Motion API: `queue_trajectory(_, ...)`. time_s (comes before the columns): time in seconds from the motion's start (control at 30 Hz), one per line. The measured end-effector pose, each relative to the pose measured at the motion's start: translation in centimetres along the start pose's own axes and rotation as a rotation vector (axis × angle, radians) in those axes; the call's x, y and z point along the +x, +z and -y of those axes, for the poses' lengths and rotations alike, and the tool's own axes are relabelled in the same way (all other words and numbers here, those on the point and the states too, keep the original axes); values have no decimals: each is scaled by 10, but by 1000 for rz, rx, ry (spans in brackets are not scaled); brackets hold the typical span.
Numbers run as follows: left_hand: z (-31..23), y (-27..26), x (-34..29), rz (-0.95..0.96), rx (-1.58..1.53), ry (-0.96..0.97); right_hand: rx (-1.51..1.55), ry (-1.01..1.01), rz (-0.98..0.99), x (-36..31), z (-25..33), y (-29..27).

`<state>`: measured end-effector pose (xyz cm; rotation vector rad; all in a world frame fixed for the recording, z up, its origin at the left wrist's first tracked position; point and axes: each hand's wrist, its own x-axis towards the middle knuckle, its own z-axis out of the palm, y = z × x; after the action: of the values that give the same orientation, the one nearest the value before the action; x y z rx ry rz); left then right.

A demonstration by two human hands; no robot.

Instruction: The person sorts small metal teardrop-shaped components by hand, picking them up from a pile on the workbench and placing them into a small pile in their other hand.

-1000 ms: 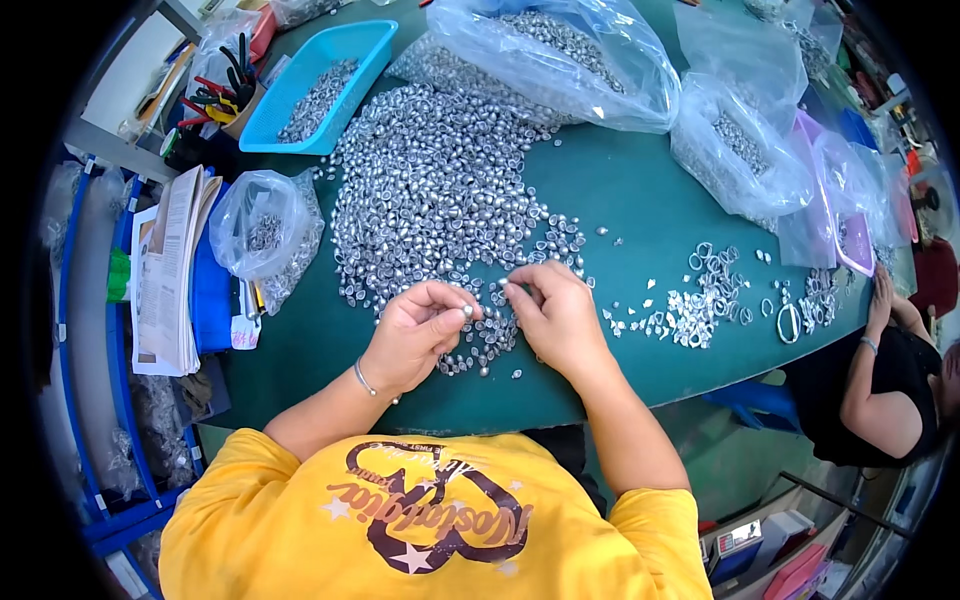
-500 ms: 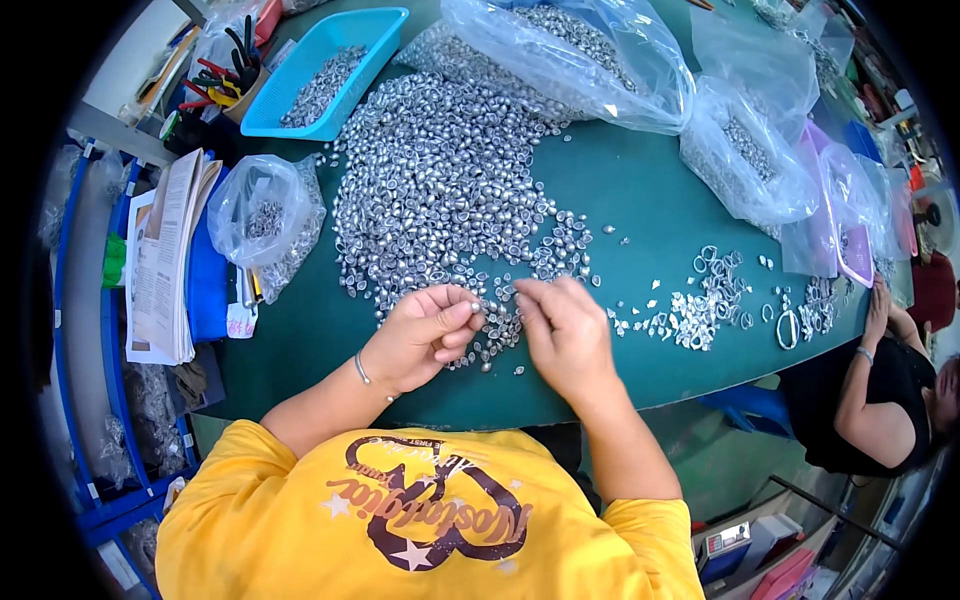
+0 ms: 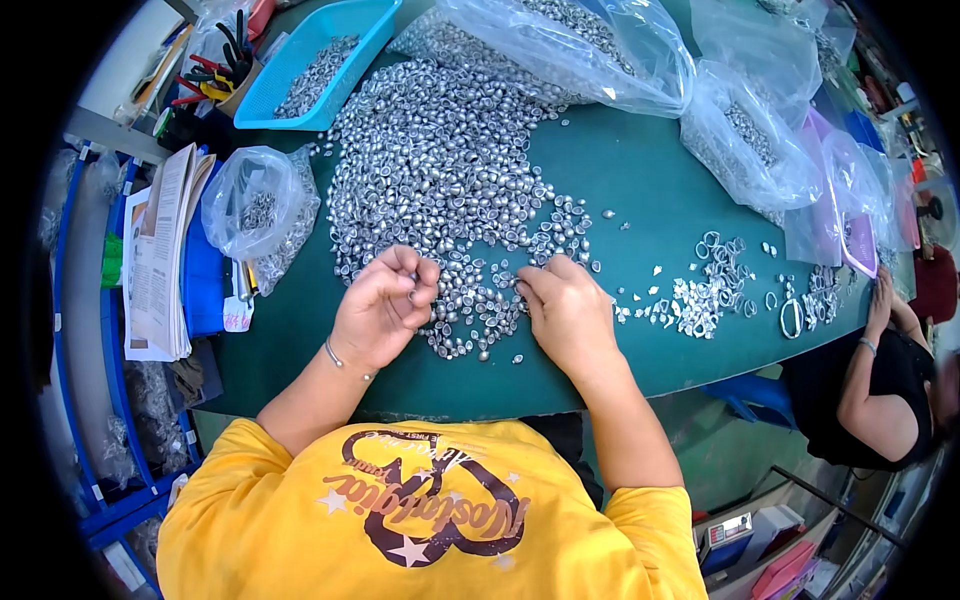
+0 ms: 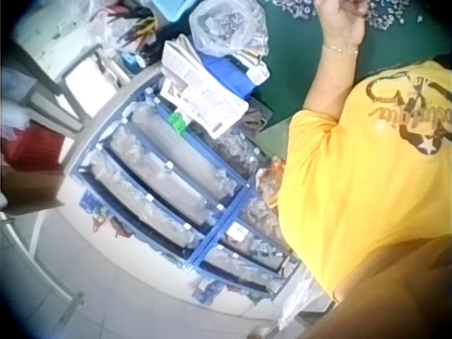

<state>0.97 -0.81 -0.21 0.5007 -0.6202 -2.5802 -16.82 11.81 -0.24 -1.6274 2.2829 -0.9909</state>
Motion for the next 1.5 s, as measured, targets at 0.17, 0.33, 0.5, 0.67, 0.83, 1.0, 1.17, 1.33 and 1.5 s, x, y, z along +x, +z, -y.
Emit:
queue_trajectory(0.17,5,17,12,-122,1227,296,185,32,35,0,-4,-1)
queue_trajectory(0.33,18,14,24,190,1766,530,1522,676,228,-5,1,-17)
queue_trajectory(0.5,18,14,27,172,1740,582,1841,749,299,-13,-4,-14)
queue_trajectory(0.67,16,15,22,52,1661,489,2051,713,415,-16,-12,-9)
queue_trajectory(0.83,3,16,16,-53,1625,454,1822,660,287,-18,-4,-13)
queue_trajectory(1.0,6,18,19,143,1707,435,743,340,148,-17,1,-6)
queue_trajectory(1.17,19,12,23,151,1807,542,-42,54,100,-7,18,8)
queue_trajectory(1.33,24,15,21,168,1834,565,41,24,94,-5,14,7)
queue_trajectory(1.5,20,17,21,187,1644,585,562,140,166,-10,9,-3)
